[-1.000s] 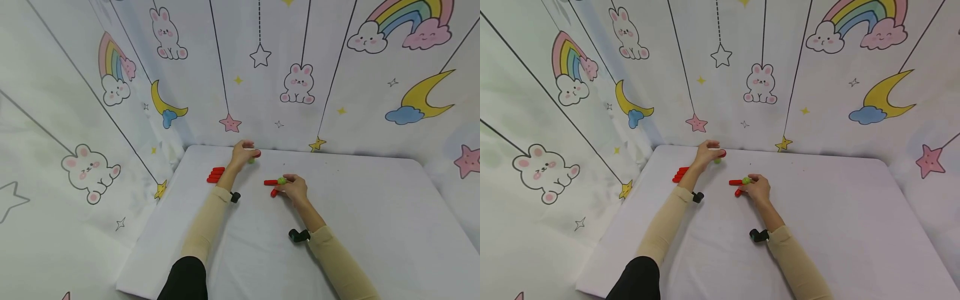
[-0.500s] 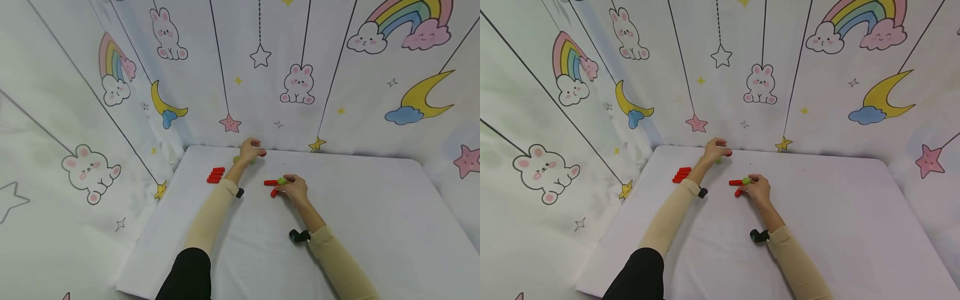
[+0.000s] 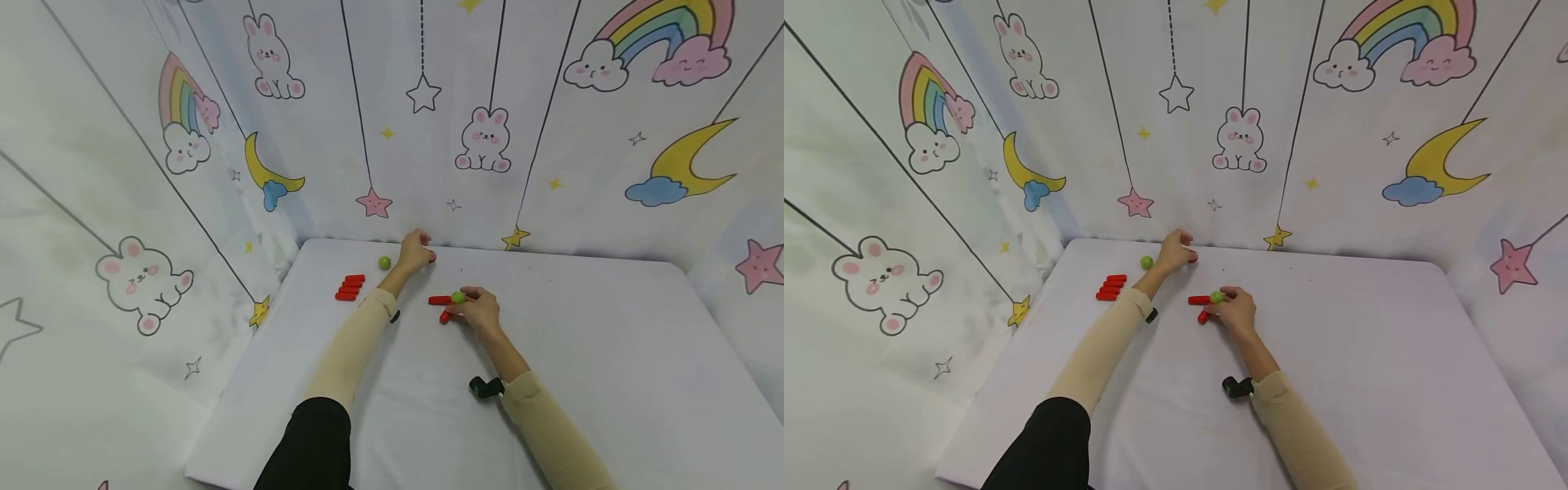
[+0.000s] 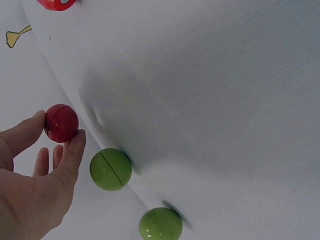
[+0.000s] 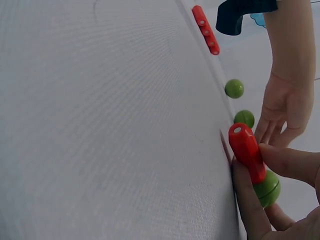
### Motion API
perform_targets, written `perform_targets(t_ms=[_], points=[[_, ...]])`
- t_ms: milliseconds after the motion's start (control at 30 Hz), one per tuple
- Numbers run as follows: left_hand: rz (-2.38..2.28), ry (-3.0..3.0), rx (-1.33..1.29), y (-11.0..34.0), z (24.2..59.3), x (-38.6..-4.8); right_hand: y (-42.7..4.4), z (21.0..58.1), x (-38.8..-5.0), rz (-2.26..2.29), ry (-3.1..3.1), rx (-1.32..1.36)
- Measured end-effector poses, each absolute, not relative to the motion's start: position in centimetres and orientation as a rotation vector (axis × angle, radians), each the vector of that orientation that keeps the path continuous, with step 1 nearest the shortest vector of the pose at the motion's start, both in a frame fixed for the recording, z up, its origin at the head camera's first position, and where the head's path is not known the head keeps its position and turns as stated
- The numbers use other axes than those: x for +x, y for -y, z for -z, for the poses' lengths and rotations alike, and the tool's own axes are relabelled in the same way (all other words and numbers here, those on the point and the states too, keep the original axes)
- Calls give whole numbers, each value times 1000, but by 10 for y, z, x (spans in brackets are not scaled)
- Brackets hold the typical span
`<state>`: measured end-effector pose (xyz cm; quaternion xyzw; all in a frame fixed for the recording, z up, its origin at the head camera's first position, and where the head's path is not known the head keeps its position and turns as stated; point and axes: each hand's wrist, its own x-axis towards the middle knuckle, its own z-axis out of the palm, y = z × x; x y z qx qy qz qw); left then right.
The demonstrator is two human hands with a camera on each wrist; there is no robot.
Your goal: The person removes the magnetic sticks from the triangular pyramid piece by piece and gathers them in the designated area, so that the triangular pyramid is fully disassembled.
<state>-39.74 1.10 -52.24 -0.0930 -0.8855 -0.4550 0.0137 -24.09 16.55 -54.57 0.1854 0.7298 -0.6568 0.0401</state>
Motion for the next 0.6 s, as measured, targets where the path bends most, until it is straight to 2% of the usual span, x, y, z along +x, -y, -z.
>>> perform_targets(t_ms=[600], points=[[1431, 2781, -289, -11, 532, -401, -164, 543, -240, 1942, -2320, 560]])
